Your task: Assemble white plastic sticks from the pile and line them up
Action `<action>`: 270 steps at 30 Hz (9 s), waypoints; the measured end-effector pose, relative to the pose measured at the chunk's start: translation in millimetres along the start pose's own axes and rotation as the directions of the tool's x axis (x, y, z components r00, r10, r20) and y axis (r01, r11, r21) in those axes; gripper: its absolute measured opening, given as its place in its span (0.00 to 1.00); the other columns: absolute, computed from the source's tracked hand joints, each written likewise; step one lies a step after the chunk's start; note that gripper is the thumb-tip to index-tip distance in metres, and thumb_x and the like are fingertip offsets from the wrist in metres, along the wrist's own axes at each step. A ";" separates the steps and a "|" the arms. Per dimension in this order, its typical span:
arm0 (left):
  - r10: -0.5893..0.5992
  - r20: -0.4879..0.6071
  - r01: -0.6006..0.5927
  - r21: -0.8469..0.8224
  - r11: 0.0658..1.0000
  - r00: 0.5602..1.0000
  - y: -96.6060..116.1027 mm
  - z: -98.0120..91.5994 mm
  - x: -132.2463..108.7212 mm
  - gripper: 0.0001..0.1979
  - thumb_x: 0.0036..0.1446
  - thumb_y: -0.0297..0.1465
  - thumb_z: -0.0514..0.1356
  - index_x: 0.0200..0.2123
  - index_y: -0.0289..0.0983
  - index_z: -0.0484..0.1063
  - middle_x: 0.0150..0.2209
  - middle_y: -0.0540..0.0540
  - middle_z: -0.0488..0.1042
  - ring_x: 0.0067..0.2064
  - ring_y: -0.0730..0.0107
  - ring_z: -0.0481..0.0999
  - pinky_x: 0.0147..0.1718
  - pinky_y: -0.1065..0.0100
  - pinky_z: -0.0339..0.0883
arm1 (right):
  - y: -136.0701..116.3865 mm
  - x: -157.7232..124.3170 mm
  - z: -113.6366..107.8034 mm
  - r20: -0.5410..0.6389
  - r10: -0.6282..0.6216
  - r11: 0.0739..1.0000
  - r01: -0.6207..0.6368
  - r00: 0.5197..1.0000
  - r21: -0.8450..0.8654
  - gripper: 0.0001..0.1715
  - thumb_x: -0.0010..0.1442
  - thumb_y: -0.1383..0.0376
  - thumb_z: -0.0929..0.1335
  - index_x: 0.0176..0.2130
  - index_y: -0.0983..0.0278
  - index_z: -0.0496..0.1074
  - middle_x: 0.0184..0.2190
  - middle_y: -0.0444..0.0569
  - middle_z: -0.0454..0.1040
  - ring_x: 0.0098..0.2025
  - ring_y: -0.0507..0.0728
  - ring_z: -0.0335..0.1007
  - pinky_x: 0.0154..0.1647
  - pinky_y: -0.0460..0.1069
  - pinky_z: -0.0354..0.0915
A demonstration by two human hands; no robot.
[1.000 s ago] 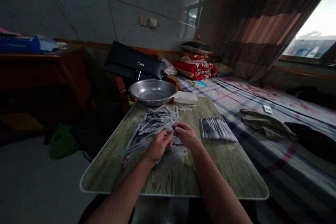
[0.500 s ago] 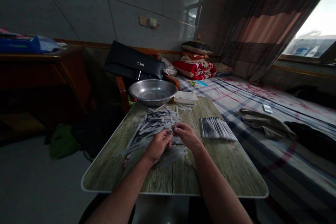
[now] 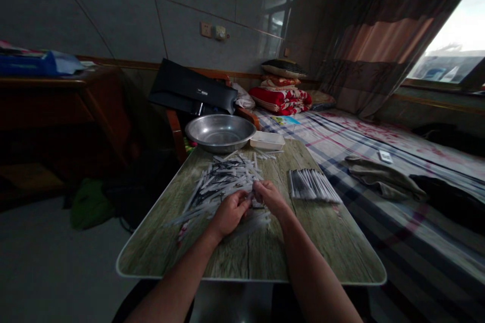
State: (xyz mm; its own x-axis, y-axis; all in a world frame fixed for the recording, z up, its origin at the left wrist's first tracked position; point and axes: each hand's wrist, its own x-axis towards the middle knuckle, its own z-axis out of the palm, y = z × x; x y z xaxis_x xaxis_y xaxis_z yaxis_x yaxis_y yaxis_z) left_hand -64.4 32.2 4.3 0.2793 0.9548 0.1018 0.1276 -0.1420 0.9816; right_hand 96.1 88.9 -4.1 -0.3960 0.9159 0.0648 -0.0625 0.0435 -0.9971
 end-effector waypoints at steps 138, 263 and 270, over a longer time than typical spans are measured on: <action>-0.232 -0.191 0.081 -0.581 0.810 0.954 14.9 -25.5 4.9 0.14 0.39 0.36 0.70 0.27 0.34 0.73 0.16 0.56 0.63 0.16 0.84 0.57 0.14 0.79 0.48 | -8.0 -5.5 19.3 0.099 0.039 0.866 -0.083 0.994 0.493 0.08 0.49 0.62 0.67 0.31 0.63 0.66 0.12 0.35 0.56 0.13 0.46 0.44 0.14 0.42 0.42; -0.156 -0.372 -0.103 -0.589 0.802 0.915 7.0 -14.0 10.8 0.15 0.46 0.36 0.65 0.37 0.37 0.69 0.18 0.58 0.62 0.16 0.83 0.56 0.16 0.79 0.48 | -98.1 -60.1 -110.9 -0.503 -0.238 0.228 -0.456 0.831 -0.860 0.14 0.57 0.61 0.62 0.35 0.65 0.75 0.32 0.51 0.78 0.35 0.55 0.71 0.33 0.46 0.58; -0.115 -0.562 -0.240 -0.518 0.821 0.819 6.0 -19.6 13.4 0.11 0.48 0.36 0.63 0.34 0.37 0.69 0.17 0.58 0.60 0.15 0.83 0.55 0.14 0.79 0.47 | -63.6 -27.5 -45.9 -0.271 -0.175 0.441 -0.171 0.947 -0.881 0.14 0.51 0.72 0.62 0.35 0.64 0.75 0.32 0.49 0.78 0.35 0.54 0.71 0.37 0.45 0.60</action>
State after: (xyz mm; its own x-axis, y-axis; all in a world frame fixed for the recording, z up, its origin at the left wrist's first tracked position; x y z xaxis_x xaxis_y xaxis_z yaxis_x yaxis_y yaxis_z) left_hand -78.5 49.3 14.7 -0.3207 0.9452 0.0608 -0.4549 -0.2100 0.8654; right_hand 153.0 79.2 55.7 -0.1161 0.9675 0.2248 0.8474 0.2145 -0.4858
